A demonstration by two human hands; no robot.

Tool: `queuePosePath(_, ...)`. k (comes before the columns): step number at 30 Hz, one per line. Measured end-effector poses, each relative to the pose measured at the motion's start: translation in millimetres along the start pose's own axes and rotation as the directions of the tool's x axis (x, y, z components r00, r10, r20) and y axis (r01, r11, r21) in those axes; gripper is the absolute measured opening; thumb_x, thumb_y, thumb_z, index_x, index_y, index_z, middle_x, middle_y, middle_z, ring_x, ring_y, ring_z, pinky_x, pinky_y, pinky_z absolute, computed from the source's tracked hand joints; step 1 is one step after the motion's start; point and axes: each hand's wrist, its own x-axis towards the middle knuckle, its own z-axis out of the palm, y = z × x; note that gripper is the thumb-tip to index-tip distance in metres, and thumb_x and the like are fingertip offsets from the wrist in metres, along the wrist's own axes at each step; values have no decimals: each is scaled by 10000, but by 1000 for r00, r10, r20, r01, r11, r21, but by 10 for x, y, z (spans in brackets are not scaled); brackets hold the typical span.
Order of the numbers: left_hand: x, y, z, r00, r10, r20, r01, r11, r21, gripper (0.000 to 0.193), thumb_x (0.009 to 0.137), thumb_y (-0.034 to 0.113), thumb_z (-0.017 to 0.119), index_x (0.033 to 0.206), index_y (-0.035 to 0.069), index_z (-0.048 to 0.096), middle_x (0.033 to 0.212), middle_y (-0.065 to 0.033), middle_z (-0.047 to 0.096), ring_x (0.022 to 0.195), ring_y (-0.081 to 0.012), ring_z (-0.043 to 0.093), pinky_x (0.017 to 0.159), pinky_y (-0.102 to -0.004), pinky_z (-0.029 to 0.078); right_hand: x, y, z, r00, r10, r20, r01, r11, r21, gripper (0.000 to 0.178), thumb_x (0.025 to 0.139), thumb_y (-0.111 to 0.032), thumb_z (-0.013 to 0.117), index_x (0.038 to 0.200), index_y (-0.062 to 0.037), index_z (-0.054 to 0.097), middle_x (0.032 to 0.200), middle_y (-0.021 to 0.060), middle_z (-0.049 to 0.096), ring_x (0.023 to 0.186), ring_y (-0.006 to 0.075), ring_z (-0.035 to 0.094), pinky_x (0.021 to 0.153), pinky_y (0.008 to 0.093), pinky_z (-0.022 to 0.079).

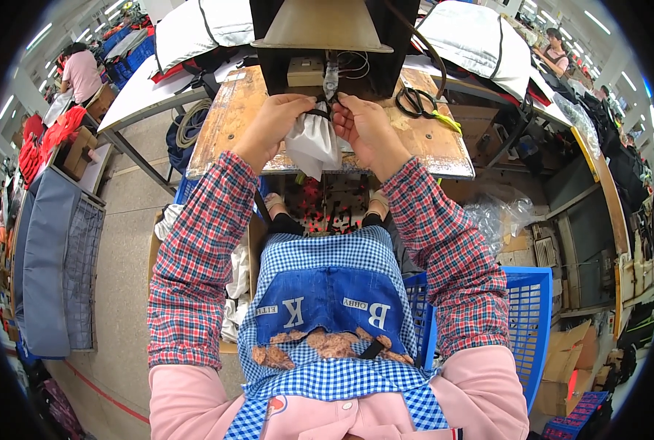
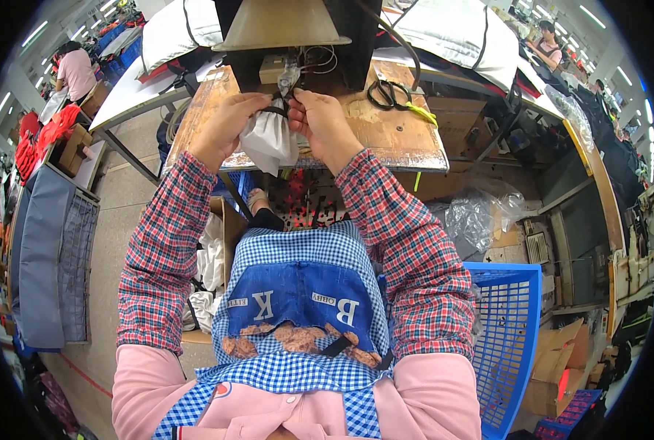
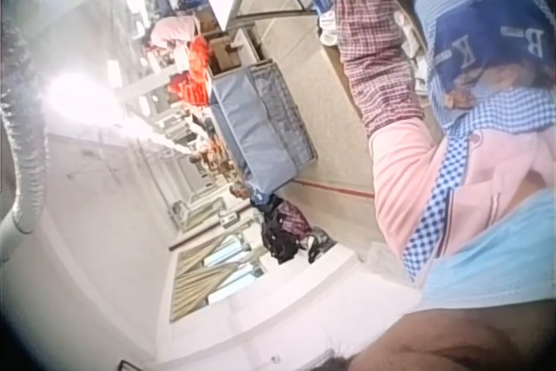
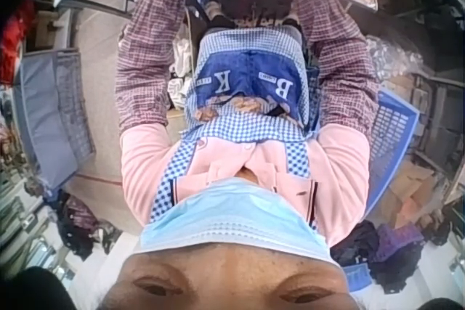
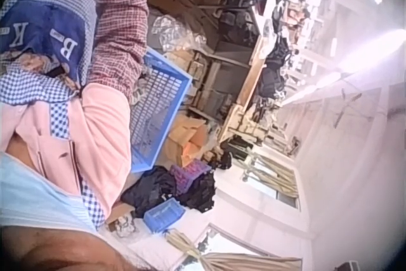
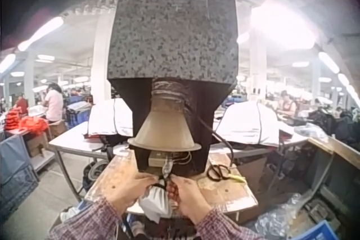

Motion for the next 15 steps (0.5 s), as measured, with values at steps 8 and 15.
queuePosePath(8,-182,84,24,999,36,-21,-34,994,100,335,909,171,610,1115,-92,623,965,-100,674,827,-130,623,724,-249,490,-210,-33,-61,998,21,66,-20,1000,-5,144,934,-209,606,904,-69,589,822,0,591,712,99,562,618,245,493)
queuePosePath(15,-359,119,-160,993,-53,109,33,985,171,343,910,207,614,1136,-50,637,1011,-65,669,912,-113,607,807,-228,467,-645,-160,-155,975,18,221,122,786,-606,249,945,-275,601,1036,-45,626,949,11,646,823,67,596,688,230,494)
